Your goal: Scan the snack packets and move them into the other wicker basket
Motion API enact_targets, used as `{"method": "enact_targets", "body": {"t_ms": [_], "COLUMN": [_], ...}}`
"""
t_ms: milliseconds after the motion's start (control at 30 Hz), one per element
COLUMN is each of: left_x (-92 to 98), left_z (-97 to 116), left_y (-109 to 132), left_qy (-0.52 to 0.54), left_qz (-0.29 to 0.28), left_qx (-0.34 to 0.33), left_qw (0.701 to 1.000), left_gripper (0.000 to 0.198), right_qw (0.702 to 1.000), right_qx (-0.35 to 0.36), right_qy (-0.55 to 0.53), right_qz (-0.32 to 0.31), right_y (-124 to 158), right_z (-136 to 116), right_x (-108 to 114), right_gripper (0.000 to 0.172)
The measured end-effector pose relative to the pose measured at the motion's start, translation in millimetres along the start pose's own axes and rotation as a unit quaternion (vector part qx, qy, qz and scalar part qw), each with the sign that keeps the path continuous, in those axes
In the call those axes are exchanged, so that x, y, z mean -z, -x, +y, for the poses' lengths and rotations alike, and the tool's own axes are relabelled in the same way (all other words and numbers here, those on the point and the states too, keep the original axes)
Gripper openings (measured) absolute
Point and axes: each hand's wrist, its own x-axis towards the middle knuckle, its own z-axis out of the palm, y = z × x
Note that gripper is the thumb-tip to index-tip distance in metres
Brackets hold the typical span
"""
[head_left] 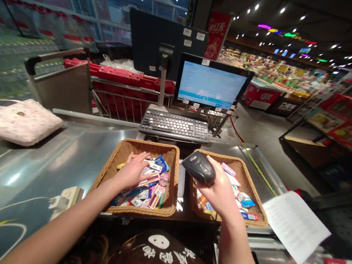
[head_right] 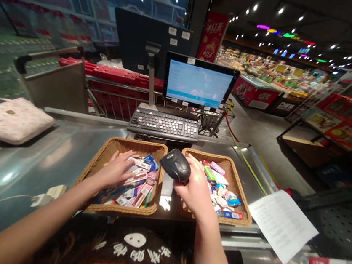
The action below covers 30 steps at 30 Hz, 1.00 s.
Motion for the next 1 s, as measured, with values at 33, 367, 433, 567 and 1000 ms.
{"method": "enact_targets", "body": {"t_ms": [33,367,433,567,1000], "left_x": [1.5,-7.2,-15.7,-35.7,-111.1], "left_z": [8.3,116.0,138.6,179.1,272.9], "left_y": [-5.9,-95.9,-115.4,-151.7,-221.7], "left_qy": [0.010,0.045,0.036,0.016,-0.046], "left_qz": [0.009,0.033,0.023,-0.003,-0.039], "left_qx": [-0.010,-0.142,-0.171,-0.210,-0.256], "left_qw": [1.000,0.988,0.984,0.978,0.965], "left_gripper": [0.037,0.037,0.040,0.047,0.069], "right_qw": [1.000,0.974,0.972,0.966,0.972], "right_qx": [-0.017,-0.071,-0.091,-0.113,-0.120], "right_qy": [0.012,0.120,0.111,0.106,0.077], "right_qz": [0.015,0.181,0.188,0.206,0.189], "right_y": [3.6,40.4,44.6,51.5,56.8], "right_z": [5.8,61.0,68.0,81.8,124.5], "right_x": [7.4,81.4,92.6,108.6,122.4], "right_gripper": [0.049,0.051,0.045,0.040,0.056]}}
